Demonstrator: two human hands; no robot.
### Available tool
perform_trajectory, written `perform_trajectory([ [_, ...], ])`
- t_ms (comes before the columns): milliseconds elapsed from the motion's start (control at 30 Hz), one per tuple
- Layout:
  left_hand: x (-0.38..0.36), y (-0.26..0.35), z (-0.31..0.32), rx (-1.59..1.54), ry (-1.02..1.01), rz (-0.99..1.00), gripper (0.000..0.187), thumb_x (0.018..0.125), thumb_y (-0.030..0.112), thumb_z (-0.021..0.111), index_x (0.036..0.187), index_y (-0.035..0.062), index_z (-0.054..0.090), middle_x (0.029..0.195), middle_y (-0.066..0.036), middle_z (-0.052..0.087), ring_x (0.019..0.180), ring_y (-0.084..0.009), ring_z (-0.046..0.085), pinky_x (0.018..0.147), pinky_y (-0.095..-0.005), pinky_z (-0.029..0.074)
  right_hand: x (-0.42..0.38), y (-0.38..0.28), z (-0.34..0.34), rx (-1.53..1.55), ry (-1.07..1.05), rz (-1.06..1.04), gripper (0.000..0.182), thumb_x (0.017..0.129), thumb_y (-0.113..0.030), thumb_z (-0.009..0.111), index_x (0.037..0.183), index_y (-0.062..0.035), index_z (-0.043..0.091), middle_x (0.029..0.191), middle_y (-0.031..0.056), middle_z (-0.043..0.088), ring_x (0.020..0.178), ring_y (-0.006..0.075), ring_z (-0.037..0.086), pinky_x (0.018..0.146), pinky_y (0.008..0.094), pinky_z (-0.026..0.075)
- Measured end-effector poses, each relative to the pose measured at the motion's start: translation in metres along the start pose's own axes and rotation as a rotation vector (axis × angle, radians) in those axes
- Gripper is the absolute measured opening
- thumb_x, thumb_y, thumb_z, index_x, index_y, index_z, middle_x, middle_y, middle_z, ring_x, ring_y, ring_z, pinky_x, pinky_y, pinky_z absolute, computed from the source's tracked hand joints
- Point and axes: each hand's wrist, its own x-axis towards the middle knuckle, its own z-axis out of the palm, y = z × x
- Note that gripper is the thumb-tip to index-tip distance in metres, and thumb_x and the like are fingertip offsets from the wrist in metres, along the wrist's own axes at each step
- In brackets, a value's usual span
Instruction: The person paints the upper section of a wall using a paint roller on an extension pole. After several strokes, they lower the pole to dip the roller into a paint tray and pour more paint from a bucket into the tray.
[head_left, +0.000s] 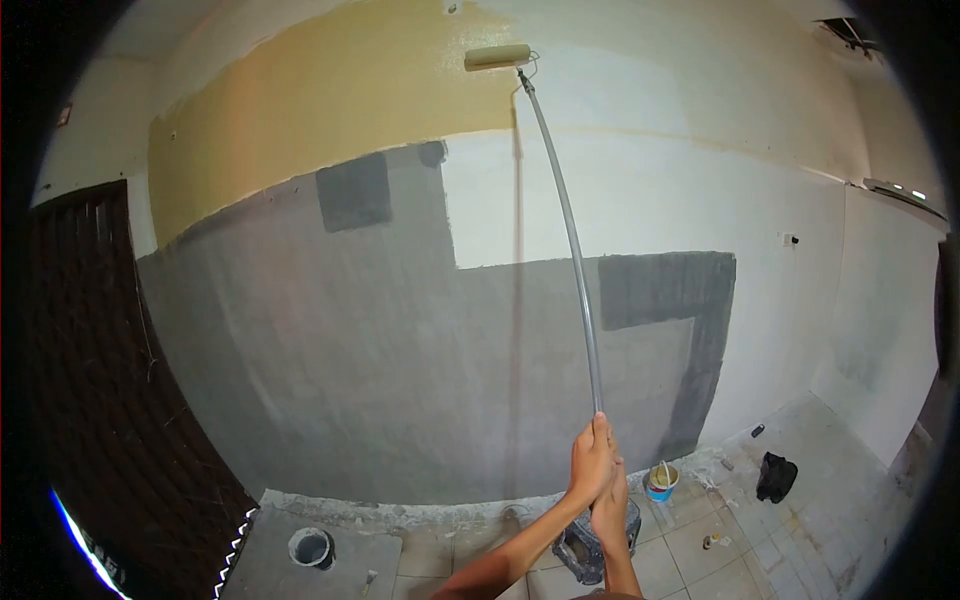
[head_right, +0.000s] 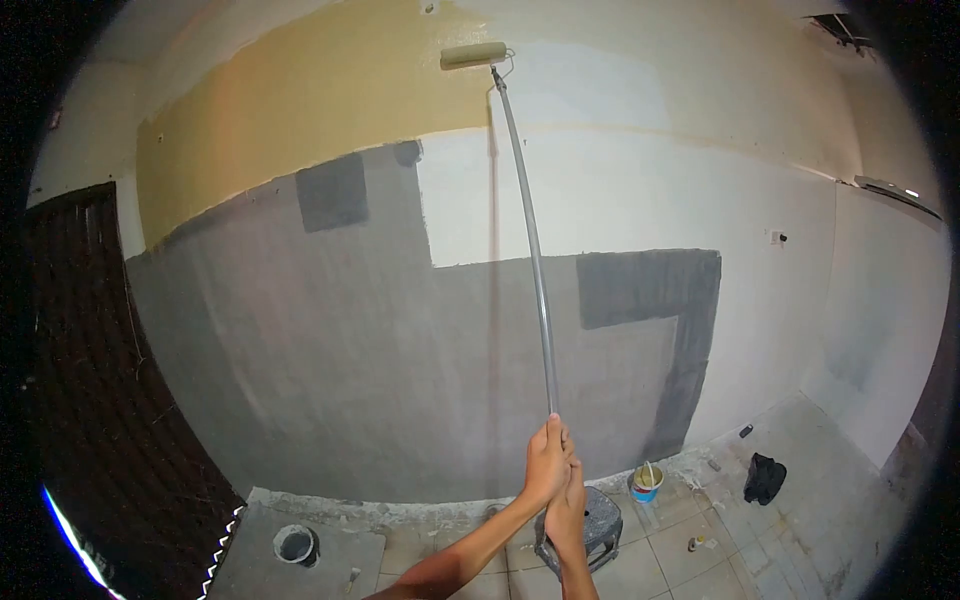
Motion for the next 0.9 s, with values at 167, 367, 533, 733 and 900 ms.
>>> perform_trajectory([
  [167,0.043,0.039,0.012,0.260,-0.067,0.251,0.051,0.113,0.045,0.036,0.078,0.0094,0.046,0.064,0.000,0.043,0.059,-0.0106,0.040,0.057,-0.0292,0.036,0.042,-0.058,0.013,0.089,0.065,-0.130,0.046,0.109,-0.016,0.042,0.151,0.0028,0.037,0.147,0.0185,0.050,0.137,0.0254,0.048,0.114,0.0353,0.036],
  [367,0.113,0.146,0.046,0.270,-0.090,0.351,0.053,0.112,0.044,0.035,0.075,0.0088,0.046,0.064,0.001,0.040,0.059,-0.0105,0.036,0.054,-0.0303,0.033,0.142,-0.105,0.040,0.046,0.068,-0.396,0.047,0.109,-0.013,0.037,0.155,-0.0048,0.036,0.141,0.0104,0.055,0.092,0.0102,0.055,0.075,0.0241,0.045],
  [533,0.132,0.187,0.038,0.300,-0.052,0.324,0.051,0.112,0.043,0.033,0.075,0.0094,0.044,0.063,0.001,0.038,0.057,-0.0113,0.035,0.053,-0.0318,0.034,0.171,-0.124,0.063,0.190,-0.057,-0.357,0.047,0.110,-0.015,0.036,0.157,-0.0100,0.036,0.112,0.0045,0.062,0.065,0.0025,0.041,0.055,0.0206,0.033],
  [733,0.110,0.149,-0.009,0.252,-0.012,0.262,0.050,0.112,0.044,0.033,0.077,0.0114,0.043,0.061,0.002,0.036,0.055,-0.0104,0.036,0.055,-0.0309,0.038,0.129,-0.103,0.068,0.061,-0.193,-0.225,0.049,0.109,-0.015,0.040,0.158,-0.0105,0.035,0.093,0.0044,0.062,0.061,0.0073,0.047,0.055,0.0265,0.038],
  [900,0.061,0.118,-0.046,0.189,-0.008,0.143,0.049,0.113,0.047,0.032,0.078,0.0133,0.042,0.058,0.003,0.034,0.052,-0.0104,0.035,0.056,-0.0297,0.039,0.120,-0.045,0.045,-0.153,-0.117,-0.162,0.058,0.105,-0.014,0.048,0.161,-0.0105,0.030,0.091,0.0088,0.065,0.065,0.0139,0.059,0.062,0.0327,0.048],
])
